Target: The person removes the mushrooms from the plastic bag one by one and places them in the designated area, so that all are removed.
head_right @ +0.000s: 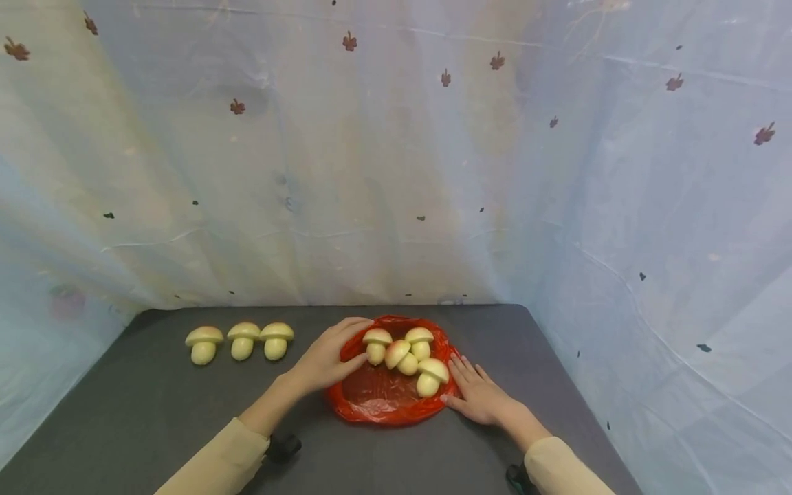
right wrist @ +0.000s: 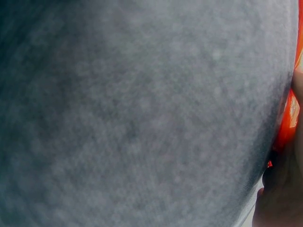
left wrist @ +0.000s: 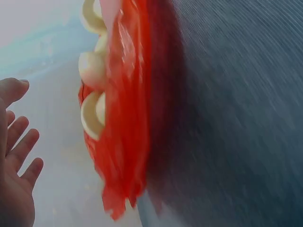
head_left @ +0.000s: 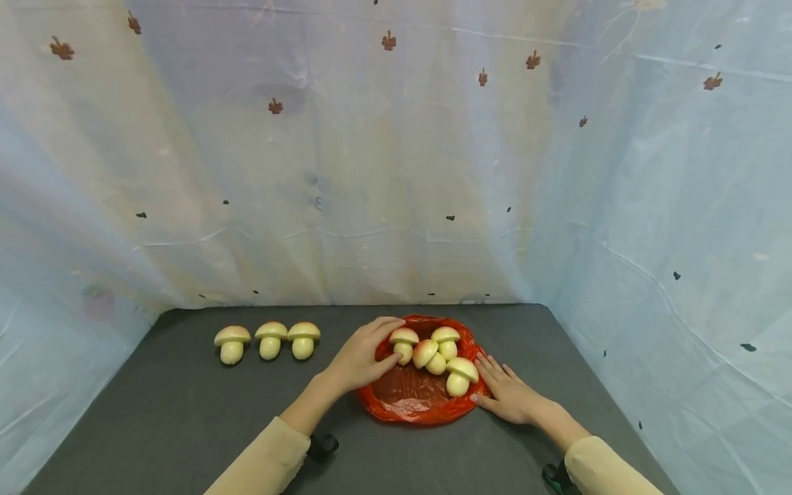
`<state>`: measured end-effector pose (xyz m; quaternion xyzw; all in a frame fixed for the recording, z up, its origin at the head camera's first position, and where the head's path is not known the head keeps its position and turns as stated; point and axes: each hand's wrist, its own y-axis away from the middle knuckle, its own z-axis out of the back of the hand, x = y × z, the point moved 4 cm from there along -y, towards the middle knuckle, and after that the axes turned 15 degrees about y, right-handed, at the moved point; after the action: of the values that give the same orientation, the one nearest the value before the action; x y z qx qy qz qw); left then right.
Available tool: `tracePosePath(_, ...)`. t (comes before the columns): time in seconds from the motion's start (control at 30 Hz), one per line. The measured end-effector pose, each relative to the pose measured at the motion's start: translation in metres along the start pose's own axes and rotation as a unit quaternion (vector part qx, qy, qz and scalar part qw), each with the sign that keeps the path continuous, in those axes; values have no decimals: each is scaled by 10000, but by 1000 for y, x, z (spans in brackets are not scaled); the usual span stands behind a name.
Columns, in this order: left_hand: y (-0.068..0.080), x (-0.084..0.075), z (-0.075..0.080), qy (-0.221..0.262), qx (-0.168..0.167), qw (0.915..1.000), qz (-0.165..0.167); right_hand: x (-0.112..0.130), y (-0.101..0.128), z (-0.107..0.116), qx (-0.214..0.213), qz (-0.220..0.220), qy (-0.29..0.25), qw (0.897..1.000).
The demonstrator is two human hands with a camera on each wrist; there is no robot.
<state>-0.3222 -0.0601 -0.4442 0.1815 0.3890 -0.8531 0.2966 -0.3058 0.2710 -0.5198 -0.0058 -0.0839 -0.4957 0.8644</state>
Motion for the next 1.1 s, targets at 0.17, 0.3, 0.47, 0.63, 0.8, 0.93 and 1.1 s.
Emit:
tracePosePath(0.17,-12,-10,-13,96,128,9998,-153,6,2,5,65,33,42,10000)
tracePosePath(0.3,-21,-17,-23,191,294,9993,-116,5,1,4,66,-27,133,9999)
tracePosePath(0.47,-31,-24,-39,212,593,9980,-27,0,-1,0,22,-101,277,9996)
tracePosePath(0.63,-38,-32,-54,-55,945,9953,-200,2,0,2,-19,-87,169,9998)
tracePosePath(0.8,-42,-36,-69,-397,1331,9897,-359,2,0,2,69,-123,159,9998)
tracePosePath(0.93,-44,-39,-80,-538,1611,9840,-529,0,-1,-2,142,-169,275,9994)
tracePosePath(1.1,-47,-38,-94,-886,2030,9734,-586,0,0,-1,95,-133,247,9996)
